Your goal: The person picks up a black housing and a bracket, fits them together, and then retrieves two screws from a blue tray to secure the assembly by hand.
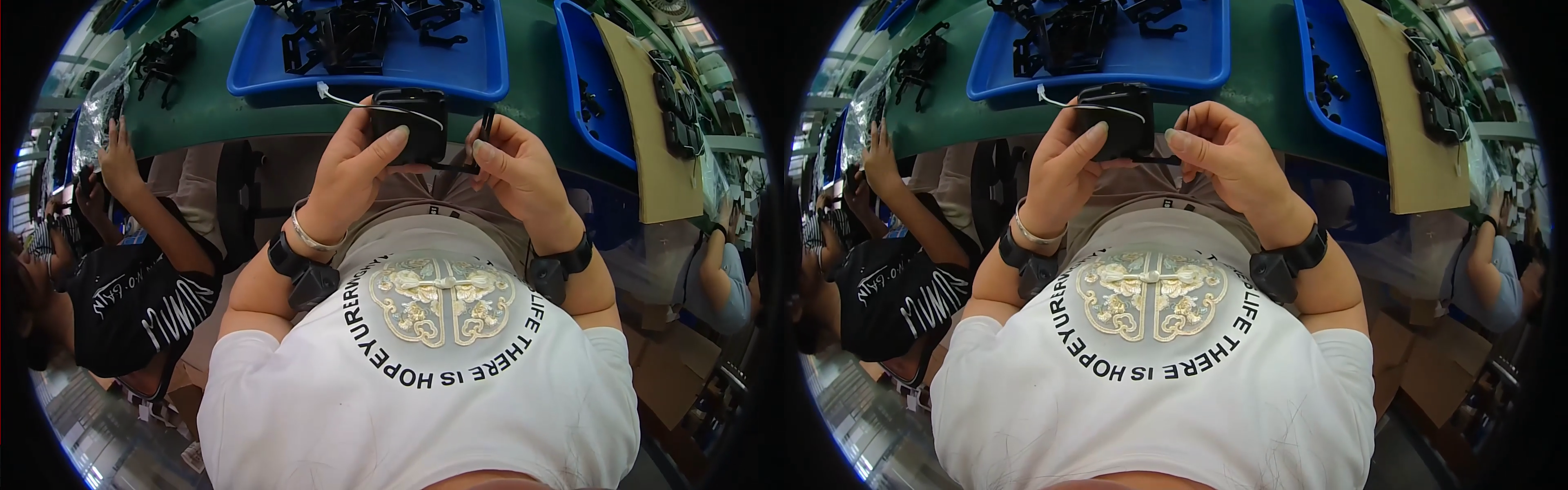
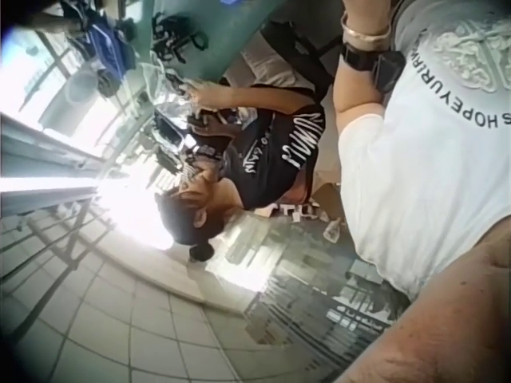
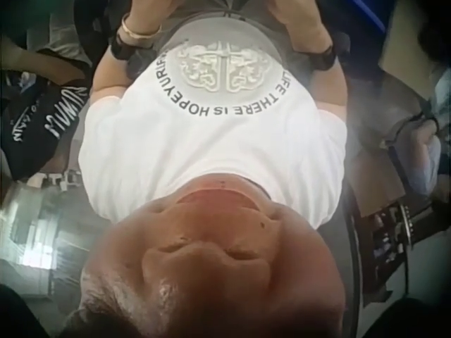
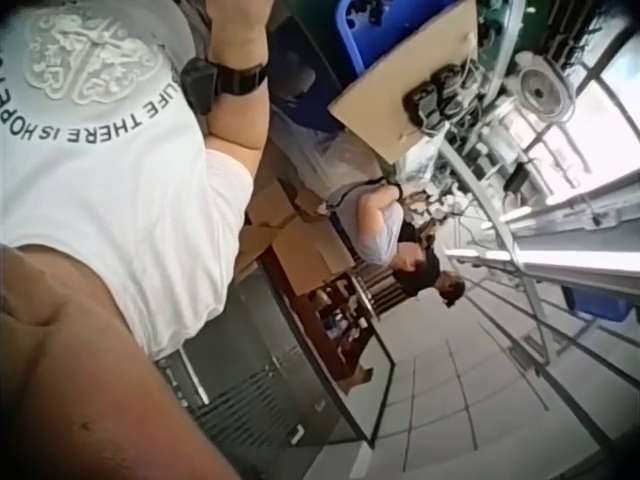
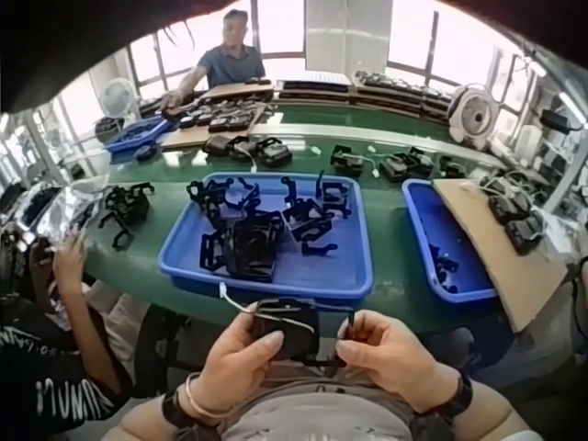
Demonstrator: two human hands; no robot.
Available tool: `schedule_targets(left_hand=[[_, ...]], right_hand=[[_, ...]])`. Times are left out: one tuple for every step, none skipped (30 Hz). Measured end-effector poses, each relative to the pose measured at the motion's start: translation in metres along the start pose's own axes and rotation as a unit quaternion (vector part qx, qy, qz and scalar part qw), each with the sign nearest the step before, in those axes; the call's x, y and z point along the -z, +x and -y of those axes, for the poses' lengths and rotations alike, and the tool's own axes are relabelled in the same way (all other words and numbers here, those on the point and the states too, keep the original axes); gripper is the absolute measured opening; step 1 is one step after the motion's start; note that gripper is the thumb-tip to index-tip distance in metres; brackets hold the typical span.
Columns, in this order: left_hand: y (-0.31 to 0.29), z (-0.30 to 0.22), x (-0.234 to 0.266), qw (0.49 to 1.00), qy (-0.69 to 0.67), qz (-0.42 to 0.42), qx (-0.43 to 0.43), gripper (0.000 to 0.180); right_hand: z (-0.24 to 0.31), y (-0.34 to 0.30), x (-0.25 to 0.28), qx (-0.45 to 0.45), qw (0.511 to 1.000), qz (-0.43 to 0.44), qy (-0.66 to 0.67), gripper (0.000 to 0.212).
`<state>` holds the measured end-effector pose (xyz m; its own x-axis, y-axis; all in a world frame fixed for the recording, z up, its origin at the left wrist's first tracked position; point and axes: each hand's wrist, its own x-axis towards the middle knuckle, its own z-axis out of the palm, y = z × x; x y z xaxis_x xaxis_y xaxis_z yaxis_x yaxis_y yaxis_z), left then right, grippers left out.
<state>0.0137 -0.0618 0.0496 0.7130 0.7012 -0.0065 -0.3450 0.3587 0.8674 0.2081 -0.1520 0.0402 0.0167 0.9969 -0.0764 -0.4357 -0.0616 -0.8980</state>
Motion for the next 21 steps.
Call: schedule_targets(left_hand=[[0.001,-0.002,0.000,1.000,0.000,-0.001,0.002,0.041],[0.002,-0.003,0.000,1.000,0.006,0.006,0.020,0.042],[0.003,-0.004,0.001,0.999,0.012,0.014,0.039,0.042],[0.003,-0.004,0.001,0.998,0.017,0.021,0.057,0.042],[0.002,-0.003,0.001,0.998,0.017,0.019,0.058,0.042],[0.001,0.000,0.001,0.998,0.022,0.011,0.050,0.042],[0.001,0.001,0.001,0.999,0.027,0.001,0.041,0.043],[0.001,0.003,0.001,0.999,0.032,-0.008,0.032,0.043],[0.002,0.002,0.000,0.999,0.032,-0.008,0.033,0.043],[0.003,0.000,-0.001,0.999,0.029,-0.012,0.040,0.043],[0.005,-0.002,-0.003,0.999,0.025,-0.015,0.045,0.042],[0.006,-0.004,-0.005,0.998,0.021,-0.018,0.050,0.042],[0.007,-0.004,-0.007,0.998,0.022,-0.017,0.050,0.042],[0.006,-0.003,-0.009,0.999,-0.014,-0.019,0.045,0.041],[0.005,-0.003,-0.012,0.998,-0.050,-0.020,0.040,0.041],[0.006,-0.002,-0.016,0.996,-0.086,-0.019,0.035,0.040],[0.007,0.002,-0.019,0.996,-0.083,-0.015,0.035,0.040],[0.008,0.008,-0.020,0.993,-0.116,-0.014,0.017,0.039],[0.009,0.013,-0.022,0.989,-0.149,-0.013,-0.001,0.039],[0.010,0.016,-0.024,0.983,-0.182,-0.012,-0.018,0.038],[0.011,0.012,-0.025,0.984,-0.178,-0.004,-0.014,0.038]], right_hand=[[0.001,0.000,0.001,-0.006,1.000,0.012,0.010,0.025],[0.001,0.000,0.001,-0.007,1.000,0.011,0.011,0.025],[0.001,0.000,0.002,-0.014,1.000,0.020,0.009,0.026],[0.001,0.000,0.003,-0.020,0.999,0.029,0.007,0.026],[0.000,-0.001,0.003,-0.027,0.999,0.038,0.005,0.027],[-0.001,-0.001,0.002,-0.027,0.999,0.038,0.006,0.027],[-0.004,-0.001,0.001,-0.034,0.998,0.037,0.023,0.028],[-0.007,-0.001,-0.001,-0.041,0.998,0.037,0.041,0.029],[-0.009,-0.001,-0.002,-0.048,0.996,0.037,0.058,0.030],[-0.010,-0.002,-0.002,-0.049,0.996,0.037,0.059,0.030],[-0.010,-0.002,-0.001,-0.045,0.996,0.037,0.066,0.031],[-0.010,-0.002,-0.001,-0.041,0.996,0.036,0.074,0.032],[-0.011,-0.002,0.000,-0.037,0.995,0.036,0.081,0.033],[-0.011,-0.002,-0.001,-0.036,0.995,0.037,0.081,0.033],[-0.012,-0.001,-0.003,-0.020,0.995,0.031,0.095,0.033],[-0.013,0.000,-0.005,-0.002,0.994,0.025,0.109,0.032],[-0.013,0.001,-0.007,0.016,0.992,0.019,0.123,0.032],[-0.013,0.003,-0.010,0.021,0.992,0.017,0.122,0.032],[-0.012,0.005,-0.013,0.031,0.992,0.006,0.119,0.031],[-0.011,0.007,-0.017,0.040,0.993,-0.005,0.115,0.031],[-0.012,0.010,-0.023,0.053,0.992,-0.020,0.114,0.031]])
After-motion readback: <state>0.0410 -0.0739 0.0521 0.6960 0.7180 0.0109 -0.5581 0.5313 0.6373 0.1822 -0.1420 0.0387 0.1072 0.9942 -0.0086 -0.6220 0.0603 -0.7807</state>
